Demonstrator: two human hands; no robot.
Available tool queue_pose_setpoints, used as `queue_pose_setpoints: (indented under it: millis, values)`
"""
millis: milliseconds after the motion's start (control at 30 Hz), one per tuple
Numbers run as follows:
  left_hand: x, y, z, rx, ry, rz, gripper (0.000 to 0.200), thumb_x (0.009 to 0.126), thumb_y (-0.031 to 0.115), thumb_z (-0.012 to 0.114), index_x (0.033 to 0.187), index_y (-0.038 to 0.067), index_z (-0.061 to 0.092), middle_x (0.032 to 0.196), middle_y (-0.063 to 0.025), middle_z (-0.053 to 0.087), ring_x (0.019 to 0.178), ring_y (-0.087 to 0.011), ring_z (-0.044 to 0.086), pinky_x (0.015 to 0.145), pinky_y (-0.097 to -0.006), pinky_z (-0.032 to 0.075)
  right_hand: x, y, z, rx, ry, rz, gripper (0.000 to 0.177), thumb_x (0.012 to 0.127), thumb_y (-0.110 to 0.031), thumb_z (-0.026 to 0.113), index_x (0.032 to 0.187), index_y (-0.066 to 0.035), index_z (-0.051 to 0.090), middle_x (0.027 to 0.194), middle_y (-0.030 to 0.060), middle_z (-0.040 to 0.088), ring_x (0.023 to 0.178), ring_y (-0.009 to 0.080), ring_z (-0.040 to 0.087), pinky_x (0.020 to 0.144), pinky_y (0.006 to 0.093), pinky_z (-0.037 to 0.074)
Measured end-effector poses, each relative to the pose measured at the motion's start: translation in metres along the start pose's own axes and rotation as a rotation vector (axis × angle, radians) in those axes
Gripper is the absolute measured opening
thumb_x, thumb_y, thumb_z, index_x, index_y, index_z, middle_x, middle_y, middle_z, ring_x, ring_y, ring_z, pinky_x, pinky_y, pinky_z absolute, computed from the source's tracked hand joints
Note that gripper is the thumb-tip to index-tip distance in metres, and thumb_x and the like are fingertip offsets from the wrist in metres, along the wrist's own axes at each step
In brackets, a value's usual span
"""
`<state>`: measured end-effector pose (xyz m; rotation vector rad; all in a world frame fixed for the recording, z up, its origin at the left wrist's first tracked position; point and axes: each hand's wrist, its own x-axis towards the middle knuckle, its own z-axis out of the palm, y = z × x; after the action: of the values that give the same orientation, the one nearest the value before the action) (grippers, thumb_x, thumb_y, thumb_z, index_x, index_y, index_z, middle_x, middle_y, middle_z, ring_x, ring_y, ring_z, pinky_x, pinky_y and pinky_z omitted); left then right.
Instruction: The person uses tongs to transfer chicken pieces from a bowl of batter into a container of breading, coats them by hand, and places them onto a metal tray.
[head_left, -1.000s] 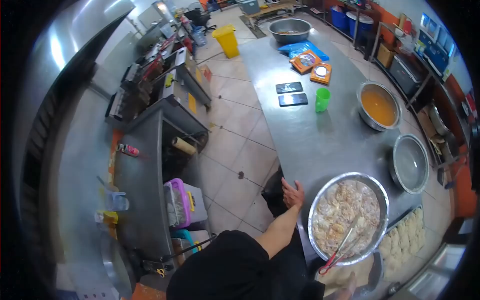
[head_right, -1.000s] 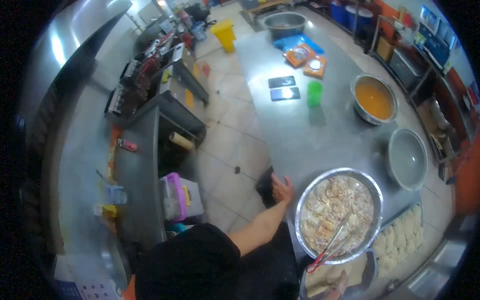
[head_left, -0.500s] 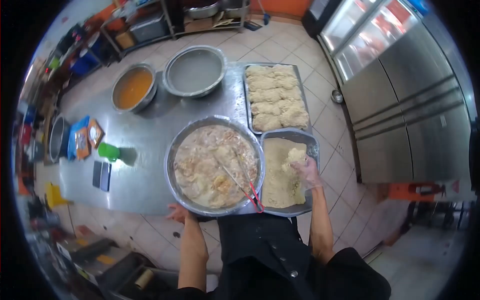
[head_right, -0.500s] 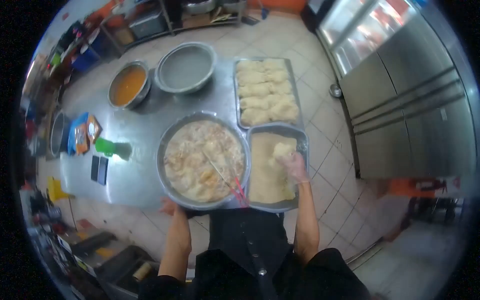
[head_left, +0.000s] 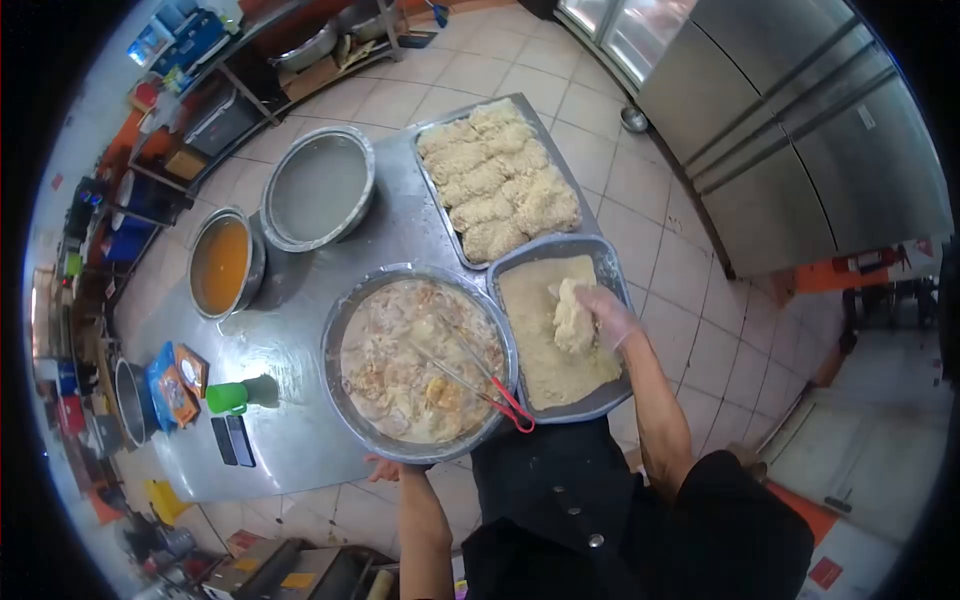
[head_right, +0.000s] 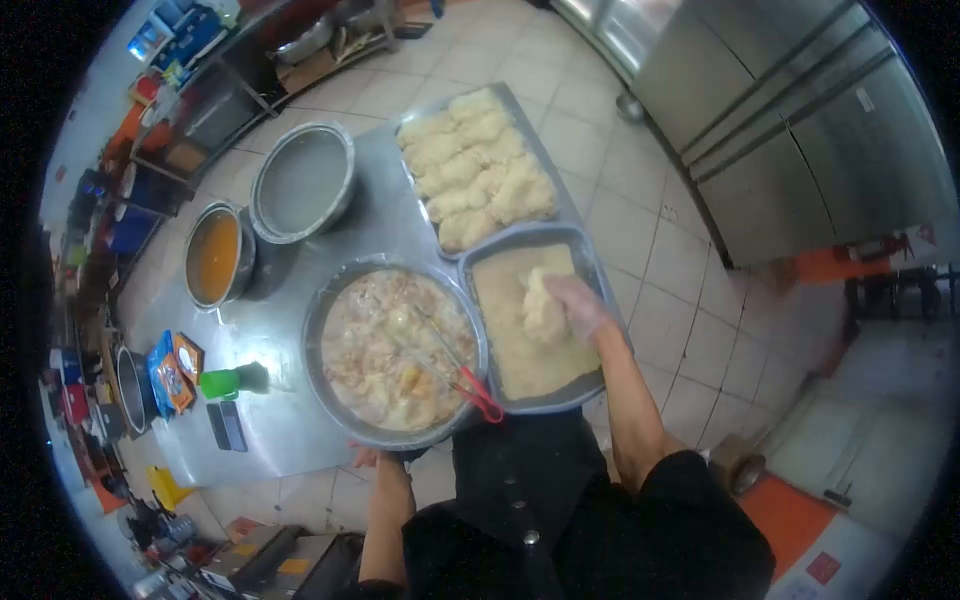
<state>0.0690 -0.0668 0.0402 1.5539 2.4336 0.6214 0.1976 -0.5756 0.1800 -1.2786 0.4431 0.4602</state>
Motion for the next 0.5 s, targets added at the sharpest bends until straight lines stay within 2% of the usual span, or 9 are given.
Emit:
queue_pose_setpoints:
  millis: [67,100,167,233,300,333,400,433,500]
  values:
    - [0.0,-0.003,0.001,0.003,0.002,0.029,0.069,0.096,0.057,0.051,0.142,0.007,0.04,0.095,-0.023,0.072,0.088,-0.0449,0.07,0.076,-0.0554,0.054,-0.001,0.003,-0.004,0.213,-0.062,0.141,0.046,0.094,-0.032,0.072,0.125,-0.001,0.063,0.115,0.0081,0.069,0.103,0.017,0.066,0.088,0.0328,0.053]
    - [0.0,-0.002,0.002,0.007,-0.001,0.038,0.069,0.096,0.057,0.051,0.142,0.007,0.04,0.095,-0.023,0.072,0.088,-0.0449,0.07,0.076,-0.0554,0.054,-0.005,0.005,-0.005,0.21,-0.057,0.147,0.046,0.094,-0.032,0.072,0.125,-0.001,0.063,0.115,0.0081,0.069,0.103,0.017,0.066,0.088,0.0328,0.053]
    - [-0.002,-0.002,0.001,0.01,-0.007,0.031,0.068,0.096,0.057,0.051,0.142,0.007,0.041,0.095,-0.023,0.072,0.088,-0.0448,0.07,0.076,-0.0553,0.054,0.001,0.003,-0.002,0.01,-0.116,0.139,0.044,0.093,-0.025,0.073,0.128,-0.002,0.061,0.116,0.0075,0.069,0.102,0.0174,0.067,0.088,0.0326,0.054]
    - [0.001,-0.001,0.004,0.011,-0.007,0.03,0.068,0.096,0.056,0.051,0.142,0.007,0.041,0.095,-0.0229,0.072,0.088,-0.0448,0.07,0.076,-0.0553,0.054,0.0,-0.027,-0.002,-0.032,-0.153,0.199,0.044,0.093,-0.022,0.073,0.13,-0.001,0.06,0.12,0.0083,0.069,0.104,0.0173,0.067,0.091,0.0323,0.054]
    - [0.002,0.0,0.006,0.007,-0.012,0.025,0.068,0.096,0.056,0.051,0.142,0.007,0.041,0.095,-0.0229,0.072,0.088,-0.0448,0.07,0.076,-0.0552,0.054,0.01,-0.059,-0.001,-0.447,-0.336,0.166,0.042,0.093,-0.022,0.074,0.126,0.001,0.062,0.118,0.0105,0.07,0.104,0.0168,0.068,0.09,0.0324,0.055]
    - [0.0,-0.001,0.003,0.008,-0.015,0.023,0.068,0.096,0.056,0.051,0.142,0.007,0.041,0.095,-0.0228,0.072,0.088,-0.0448,0.07,0.076,-0.0552,0.054,0.017,-0.084,0.005,-0.451,-0.343,0.159,0.042,0.093,-0.022,0.074,0.126,0.001,0.062,0.118,0.0105,0.07,0.104,0.0168,0.068,0.09,0.0324,0.055]
    - [0.002,-0.003,0.002,0.01,-0.023,0.017,0.068,0.096,0.056,0.051,0.142,0.007,0.041,0.095,-0.0228,0.072,0.088,-0.0448,0.07,0.076,-0.0552,0.054,0.038,-0.136,0.017,-0.762,-0.614,0.007,0.053,0.092,-0.037,0.074,0.123,0.005,0.064,0.112,0.0142,0.072,0.099,0.0224,0.07,0.088,0.0349,0.056]
    - [0.004,-0.004,0.002,0.011,-0.025,0.018,0.068,0.096,0.056,0.051,0.142,0.007,0.041,0.095,-0.0228,0.072,0.088,-0.0448,0.07,0.076,-0.0552,0.054,0.056,-0.152,0.021,-0.763,-0.621,0.005,0.053,0.092,-0.037,0.074,0.123,0.005,0.064,0.112,0.0142,0.072,0.099,0.0224,0.07,0.088,0.0349,0.056]
    - [0.004,-0.004,0.003,0.013,-0.025,0.011,0.068,0.096,0.056,0.051,0.142,0.006,0.041,0.095,-0.0227,0.072,0.088,-0.0448,0.07,0.076,-0.0551,0.054,0.096,-0.186,0.04,-1.165,-0.603,-0.191,0.065,0.089,-0.05,0.072,0.119,0.008,0.065,0.106,0.016,0.073,0.095,0.0269,0.07,0.085,0.0376,0.056]
